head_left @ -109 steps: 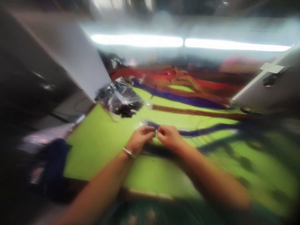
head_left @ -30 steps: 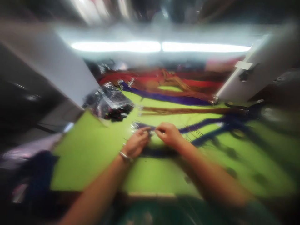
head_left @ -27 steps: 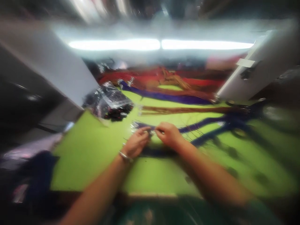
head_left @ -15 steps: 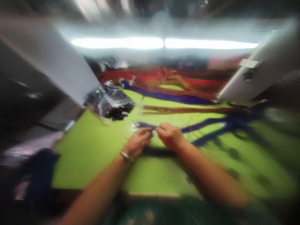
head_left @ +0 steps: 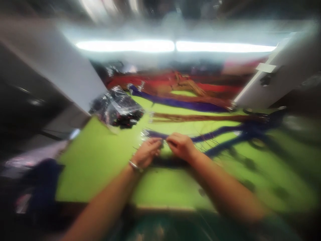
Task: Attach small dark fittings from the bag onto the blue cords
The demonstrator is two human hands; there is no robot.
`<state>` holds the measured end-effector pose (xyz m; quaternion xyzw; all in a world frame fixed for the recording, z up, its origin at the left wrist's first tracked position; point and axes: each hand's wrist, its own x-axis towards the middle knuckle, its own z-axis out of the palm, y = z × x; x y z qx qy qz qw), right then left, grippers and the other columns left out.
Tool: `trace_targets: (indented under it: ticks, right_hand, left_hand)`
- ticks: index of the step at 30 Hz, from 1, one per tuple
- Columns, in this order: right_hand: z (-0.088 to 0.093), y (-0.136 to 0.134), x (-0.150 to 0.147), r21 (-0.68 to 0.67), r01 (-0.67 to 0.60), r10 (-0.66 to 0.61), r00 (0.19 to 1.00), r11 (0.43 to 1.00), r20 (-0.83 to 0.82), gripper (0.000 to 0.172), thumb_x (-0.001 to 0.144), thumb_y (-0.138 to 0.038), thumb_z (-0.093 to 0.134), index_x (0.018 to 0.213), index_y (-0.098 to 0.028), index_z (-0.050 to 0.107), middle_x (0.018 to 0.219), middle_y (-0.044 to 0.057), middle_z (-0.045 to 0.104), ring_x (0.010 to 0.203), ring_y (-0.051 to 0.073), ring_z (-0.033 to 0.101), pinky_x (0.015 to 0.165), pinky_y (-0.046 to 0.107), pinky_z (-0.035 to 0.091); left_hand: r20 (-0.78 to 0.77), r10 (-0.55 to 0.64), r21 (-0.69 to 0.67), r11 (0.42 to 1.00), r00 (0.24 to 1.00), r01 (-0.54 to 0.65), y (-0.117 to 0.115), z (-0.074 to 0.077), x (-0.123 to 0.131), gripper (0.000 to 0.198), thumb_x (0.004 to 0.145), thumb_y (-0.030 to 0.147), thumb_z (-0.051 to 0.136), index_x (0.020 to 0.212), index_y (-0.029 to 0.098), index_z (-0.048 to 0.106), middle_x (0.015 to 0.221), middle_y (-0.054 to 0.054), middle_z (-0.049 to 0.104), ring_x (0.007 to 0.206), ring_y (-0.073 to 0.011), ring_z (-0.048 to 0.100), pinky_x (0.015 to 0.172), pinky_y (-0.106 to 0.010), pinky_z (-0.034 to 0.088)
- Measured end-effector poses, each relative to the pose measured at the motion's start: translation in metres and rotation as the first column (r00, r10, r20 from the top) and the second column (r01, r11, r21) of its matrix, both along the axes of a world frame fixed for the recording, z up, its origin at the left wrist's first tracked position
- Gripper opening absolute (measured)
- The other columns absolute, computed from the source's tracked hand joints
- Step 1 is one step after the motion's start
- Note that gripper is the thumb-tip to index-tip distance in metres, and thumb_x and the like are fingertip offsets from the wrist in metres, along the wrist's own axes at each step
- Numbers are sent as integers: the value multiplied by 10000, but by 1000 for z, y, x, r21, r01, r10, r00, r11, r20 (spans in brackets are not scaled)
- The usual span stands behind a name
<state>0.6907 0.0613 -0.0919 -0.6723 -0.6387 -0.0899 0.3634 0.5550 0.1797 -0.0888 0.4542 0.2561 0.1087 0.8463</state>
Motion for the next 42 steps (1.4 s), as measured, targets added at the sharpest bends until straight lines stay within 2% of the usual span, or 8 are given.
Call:
trace_targets:
  ticks: [6, 10, 24, 30, 33, 36, 39, 42]
  right_hand:
    - [1, -2, -2, 36, 60, -68, 949, 998, 309, 227, 882, -144, 399, 761, -165, 590, 706, 41, 556, 677, 142, 461, 622, 250, 354]
    - [-1, -2, -2, 54, 40, -56, 934, 998, 354, 232, 892, -132, 379, 777, -169, 577, 751, 48, 560, 713, 145, 458, 649, 250, 353]
    - [-11, 1, -7, -21, 25, -22, 989, 999, 145, 191, 884, -147, 391, 791, -153, 558, 742, 55, 557, 689, 143, 481, 659, 246, 387]
    - [22, -12, 11, 52, 18, -10, 989, 998, -144, 102, 840, -221, 517, 881, -169, 594, 814, 41, 608, 638, 110, 506, 601, 232, 416]
    - [51, -23, 19, 171, 232, -159, 920, 958, -358, 147, 842, -254, 525, 938, -171, 601, 861, 40, 627, 598, 94, 508, 550, 225, 415]
    - [81, -29, 27, 133, 314, -219, 856, 940, -468, 175, 840, -297, 532, 935, -180, 621, 750, 17, 628, 517, 86, 475, 482, 221, 377]
    - [107, -26, 39, -31, 215, -208, 883, 976, -420, 175, 812, -317, 562, 878, -184, 655, 652, -5, 609, 439, 71, 403, 436, 220, 325]
    - [122, -11, 44, -312, 2, -76, 972, 950, -224, 144, 763, -308, 600, 744, -188, 677, 575, -21, 586, 469, 80, 440, 477, 220, 341]
  left_hand:
    - [30, -54, 2, 999, 998, 54, 3, -4, -1, 264, 686, 273, 731, 859, 104, 626, 686, -2, 537, 480, -13, 430, 422, -129, 309]
    - [24, -68, 14, 998, 997, 67, 4, -5, -2, 240, 695, 282, 723, 828, 109, 624, 679, -4, 537, 479, -13, 425, 424, -127, 308]
    - [-19, -66, 125, 990, 998, 68, -1, -8, 0, 299, 658, 312, 747, 842, 105, 635, 676, -19, 567, 511, -44, 479, 446, -153, 352]
    - [-40, -14, 283, 959, 999, 25, -8, 16, -3, 394, 661, 344, 731, 960, 126, 595, 696, -30, 603, 477, -84, 533, 425, -195, 389]
    - [13, -45, 408, 912, 999, 36, -30, 31, 3, 370, 678, 327, 711, 974, 137, 597, 714, -43, 614, 502, -119, 570, 470, -244, 441]
    - [122, -149, 501, 863, 981, 69, -74, 33, 24, 310, 708, 300, 676, 988, 175, 626, 807, -66, 640, 582, -136, 585, 571, -297, 466]
    - [161, -328, 672, 727, 931, 140, -128, 23, 55, 265, 711, 213, 657, 974, 238, 677, 865, -75, 663, 776, -187, 595, 718, -348, 440]
    - [96, -377, 698, 685, 921, 207, -168, 15, 85, 234, 734, 135, 597, 902, 247, 715, 871, -104, 661, 879, -208, 583, 720, -374, 389]
